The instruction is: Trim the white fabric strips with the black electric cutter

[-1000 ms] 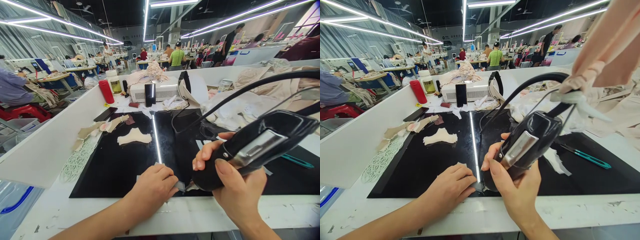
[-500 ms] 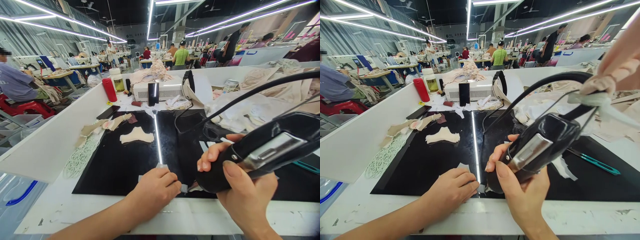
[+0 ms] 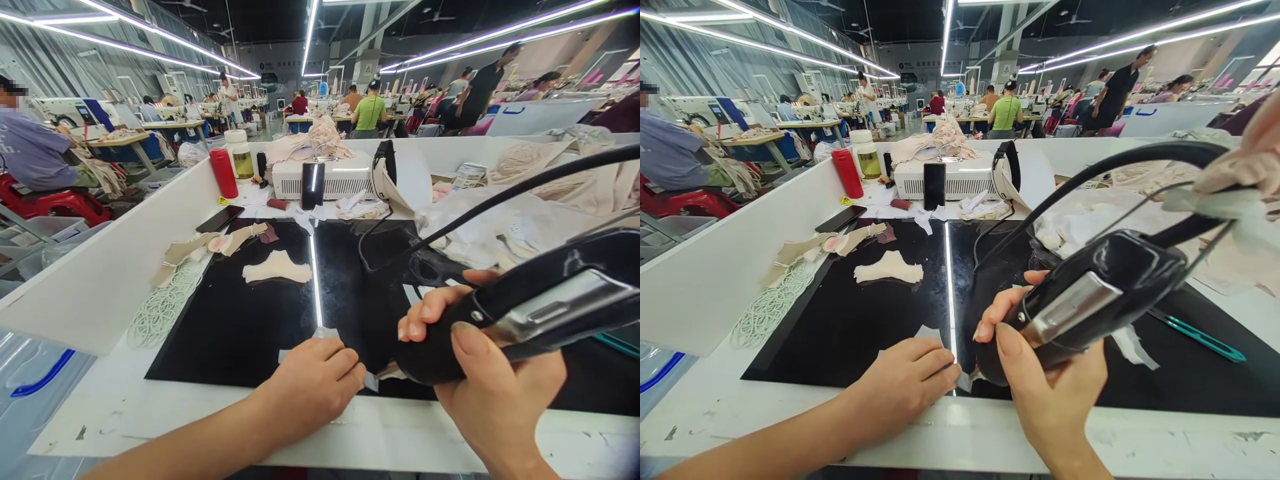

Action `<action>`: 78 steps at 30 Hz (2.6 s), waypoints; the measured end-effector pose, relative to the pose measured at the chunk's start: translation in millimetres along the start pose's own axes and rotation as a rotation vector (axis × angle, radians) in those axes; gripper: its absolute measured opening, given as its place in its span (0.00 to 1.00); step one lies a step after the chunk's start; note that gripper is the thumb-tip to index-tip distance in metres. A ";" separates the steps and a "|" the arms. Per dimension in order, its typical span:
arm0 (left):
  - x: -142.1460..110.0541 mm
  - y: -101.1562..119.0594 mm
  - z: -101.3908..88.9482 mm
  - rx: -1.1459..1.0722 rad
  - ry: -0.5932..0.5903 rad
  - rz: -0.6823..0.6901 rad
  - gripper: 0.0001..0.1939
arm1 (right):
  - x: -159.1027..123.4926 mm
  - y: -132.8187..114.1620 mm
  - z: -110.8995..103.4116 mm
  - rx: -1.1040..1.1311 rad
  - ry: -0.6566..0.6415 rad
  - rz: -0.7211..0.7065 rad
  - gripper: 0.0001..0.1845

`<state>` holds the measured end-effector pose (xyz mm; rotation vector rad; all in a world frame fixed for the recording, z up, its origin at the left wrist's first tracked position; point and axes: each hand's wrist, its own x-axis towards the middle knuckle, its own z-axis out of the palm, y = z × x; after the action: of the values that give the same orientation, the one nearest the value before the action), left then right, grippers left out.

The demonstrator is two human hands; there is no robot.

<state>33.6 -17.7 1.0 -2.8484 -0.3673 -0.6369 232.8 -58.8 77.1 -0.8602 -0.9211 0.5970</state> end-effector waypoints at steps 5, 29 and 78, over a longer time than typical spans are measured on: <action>-1.3 0.9 1.7 -0.034 0.047 -0.028 0.11 | 0.4 0.8 -0.5 0.000 0.009 -0.007 0.26; -5.4 2.1 -3.7 -0.049 0.083 -0.031 0.09 | -0.9 0.7 -3.1 -0.052 -0.003 -0.027 0.22; -68.4 -31.8 -58.3 -0.755 0.124 -0.830 0.07 | -8.8 35.3 102.7 0.189 -0.163 0.016 0.23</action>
<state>-58.1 -15.3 27.0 -3.2079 -1.6325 -1.3123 136.3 -8.1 77.1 -0.6562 -0.9883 0.7642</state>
